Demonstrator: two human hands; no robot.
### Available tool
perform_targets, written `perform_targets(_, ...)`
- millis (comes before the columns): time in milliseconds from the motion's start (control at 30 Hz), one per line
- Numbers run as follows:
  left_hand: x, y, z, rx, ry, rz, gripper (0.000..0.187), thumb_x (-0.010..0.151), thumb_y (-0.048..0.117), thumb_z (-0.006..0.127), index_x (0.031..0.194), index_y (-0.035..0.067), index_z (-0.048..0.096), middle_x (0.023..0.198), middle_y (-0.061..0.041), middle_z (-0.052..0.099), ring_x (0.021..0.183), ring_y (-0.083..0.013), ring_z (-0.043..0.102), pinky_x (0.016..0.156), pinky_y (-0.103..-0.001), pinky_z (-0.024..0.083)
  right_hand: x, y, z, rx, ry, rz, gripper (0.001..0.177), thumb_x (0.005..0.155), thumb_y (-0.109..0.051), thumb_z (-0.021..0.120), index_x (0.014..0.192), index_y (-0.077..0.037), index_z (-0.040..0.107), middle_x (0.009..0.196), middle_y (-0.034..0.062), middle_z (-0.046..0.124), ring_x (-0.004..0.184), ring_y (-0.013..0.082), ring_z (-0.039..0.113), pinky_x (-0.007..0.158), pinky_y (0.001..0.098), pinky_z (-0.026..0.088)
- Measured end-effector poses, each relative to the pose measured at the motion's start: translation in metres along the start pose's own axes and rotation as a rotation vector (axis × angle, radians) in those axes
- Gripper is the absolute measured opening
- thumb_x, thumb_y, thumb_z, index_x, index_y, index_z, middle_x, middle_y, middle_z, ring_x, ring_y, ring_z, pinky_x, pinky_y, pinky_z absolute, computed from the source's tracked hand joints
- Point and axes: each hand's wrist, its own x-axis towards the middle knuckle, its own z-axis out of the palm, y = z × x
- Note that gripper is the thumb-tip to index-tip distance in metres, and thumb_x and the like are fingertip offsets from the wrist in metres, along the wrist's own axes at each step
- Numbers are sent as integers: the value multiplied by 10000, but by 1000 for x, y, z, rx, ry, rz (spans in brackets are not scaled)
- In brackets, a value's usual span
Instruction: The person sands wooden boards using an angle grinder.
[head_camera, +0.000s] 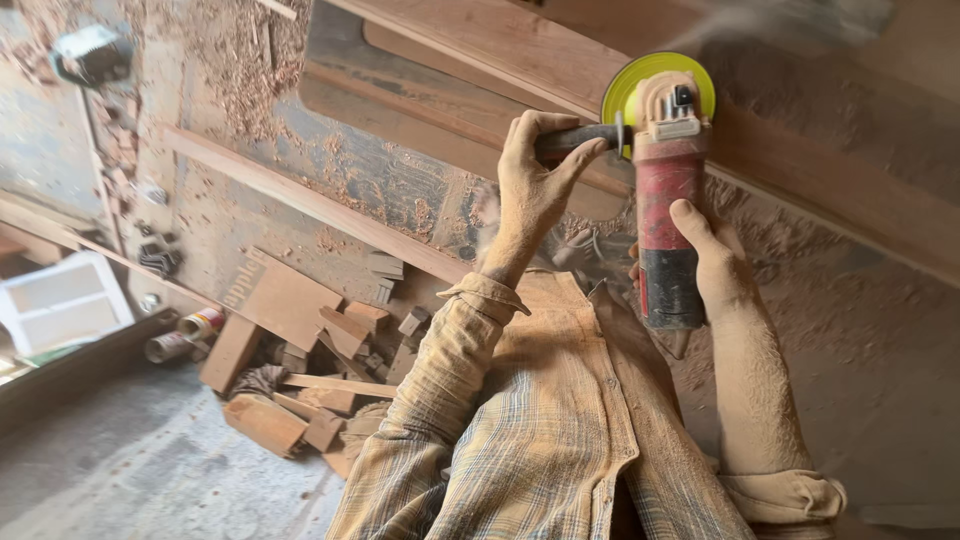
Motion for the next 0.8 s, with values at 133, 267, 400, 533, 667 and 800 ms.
perform_targets(133, 24, 9, -43, 28, 106, -8, 399, 838, 225, 883, 1094, 30, 647, 1127, -90, 656, 997, -181, 750, 860, -287, 650, 23, -17, 43, -66, -16, 31, 506, 1013, -473, 584, 1140, 14, 641, 830, 151, 700, 618, 242, 691, 527, 381, 576)
perform_targets(267, 64, 10, -98, 32, 159, 10, 390, 850, 229, 883, 1098, 29, 658, 1095, -86, 658, 961, -173, 740, 845, -288, 644, 59, -38, 100, -85, -45, 14, 461, 1022, -439, 585, 1144, 5, 619, 813, 156, 689, 604, 246, 684, 537, 379, 583)
perform_targets(400, 109, 6, -160, 29, 195, -38, 388, 839, 239, 880, 1091, 40, 664, 1101, -81, 652, 945, -168, 739, 819, -282, 641, 92, -60, 173, -120, -56, -7, 438, 997, -431, 594, 1193, -39, 590, 818, 155, 680, 601, 242, 679, 522, 380, 582)
perform_targets(533, 149, 1, -229, -29, 196, -65, 386, 845, 238, 869, 1096, 43, 652, 1120, -75, 642, 957, -164, 734, 795, -277, 646, 120, -80, 250, -171, -12, 69, 468, 996, -446, 590, 1164, -10, 601, 825, 155, 681, 614, 238, 680, 498, 385, 566)
perform_targets(667, 176, -9, -290, 133, 227, -52, 400, 841, 258, 890, 1116, 76, 663, 1083, -61, 672, 945, -155, 723, 834, -286, 632, 144, -93, 312, -204, -61, 66, 484, 989, -443, 598, 1181, 1, 598, 837, 161, 687, 636, 236, 688, 555, 374, 588)
perform_targets(800, 201, -24, -341, 180, 213, 30, 373, 897, 263, 858, 1136, 94, 627, 1119, -82, 662, 987, -173, 693, 870, -307, 638, 166, -105, 365, -227, -116, 78, 522, 954, -459, 601, 1238, -21, 613, 853, 157, 703, 646, 232, 698, 582, 362, 599)
